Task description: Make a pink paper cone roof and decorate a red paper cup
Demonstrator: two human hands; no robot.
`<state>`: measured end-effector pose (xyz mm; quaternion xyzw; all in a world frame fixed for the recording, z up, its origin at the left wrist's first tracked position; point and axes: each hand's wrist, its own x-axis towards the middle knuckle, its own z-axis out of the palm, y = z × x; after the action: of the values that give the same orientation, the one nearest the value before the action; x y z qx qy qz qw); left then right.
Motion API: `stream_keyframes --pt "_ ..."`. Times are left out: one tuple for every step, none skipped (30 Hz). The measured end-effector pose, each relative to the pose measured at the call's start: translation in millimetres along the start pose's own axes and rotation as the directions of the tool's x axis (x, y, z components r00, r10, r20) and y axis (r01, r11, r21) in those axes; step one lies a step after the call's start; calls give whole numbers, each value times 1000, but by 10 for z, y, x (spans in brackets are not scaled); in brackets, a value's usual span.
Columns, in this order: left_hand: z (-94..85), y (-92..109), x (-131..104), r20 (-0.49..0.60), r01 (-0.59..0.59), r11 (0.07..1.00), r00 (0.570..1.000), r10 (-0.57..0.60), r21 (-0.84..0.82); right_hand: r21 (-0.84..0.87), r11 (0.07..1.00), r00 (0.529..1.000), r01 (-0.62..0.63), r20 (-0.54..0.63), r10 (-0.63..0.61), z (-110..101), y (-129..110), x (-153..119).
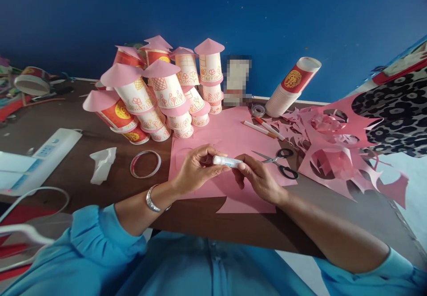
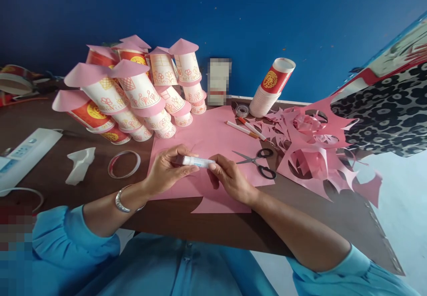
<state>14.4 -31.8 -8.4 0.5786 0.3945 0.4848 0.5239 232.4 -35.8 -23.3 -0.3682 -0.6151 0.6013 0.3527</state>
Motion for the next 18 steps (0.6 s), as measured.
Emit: stream_keyframes --pt "1 1 -2 2 8 1000 1000 -8 -7 -5 1000 1000 -23 12 23 0 -8 -5" --pt "1 2 -4 5 9 1000 1000 -9 -9 -7 999 998 -53 38 54 -1 -12 -9" --pt "1 3 -6 10 3 1000 1000 -3 -5 -9 996 994 -84 70 84 -3 -13 -11" --pt "0 3 -6 14 -8 1000 1000 8 3 -16 995 990 -103 93 104 -5 -13 -11" --pt "-1 4 -6 14 -21 1000 1000 20 11 -28 995 989 -101 102 103 -8 -11 -10" --pt "0 5 -5 14 -31 999 999 30 16 -35 996 992 -80 98 84 -10 -10 -8" --pt "0 6 -3 12 -35 999 999 35 15 -40 998 995 -51 81 54 -11 -9 -6" --pt "2 7 -1 9 -32 999 999 32 7 -42 999 998 -22 60 24 -11 -9 -5" --pt "4 9 0 9 -24 1000 1000 24 -7 -36 999 999 0 44 2 -9 -8 -4" --pt "6 10 1 11 -16 1000 1000 16 -25 -23 1000 999 7 42 -6 -5 -6 -3" --pt "7 9 0 15 -9 999 1000 9 -39 -4 1000 998 -5 55 5 -2 -2 -4" --pt "7 8 -2 15 -8 999 1000 9 -45 21 999 997 -28 77 26 2 5 -4" --pt "6 5 -4 15 -12 999 1000 13 -43 51 997 993 -53 107 48 4 15 -4" --pt "4 1 -7 15 -20 999 1000 21 -33 85 993 988 -78 140 66 5 26 -4" --pt "1 -5 -10 13 -31 999 999 31 -18 115 988 983 -100 167 80 5 38 -3" --pt "-2 -12 -12 11 -43 999 999 43 -2 138 984 979 -114 182 88 5 50 -1" --pt "-4 -19 -13 10 -54 998 998 54 13 161 980 979 -116 183 86 5 61 1" --pt "-7 -26 -12 10 -66 998 998 66 23 184 977 982 -105 173 73 5 70 4"
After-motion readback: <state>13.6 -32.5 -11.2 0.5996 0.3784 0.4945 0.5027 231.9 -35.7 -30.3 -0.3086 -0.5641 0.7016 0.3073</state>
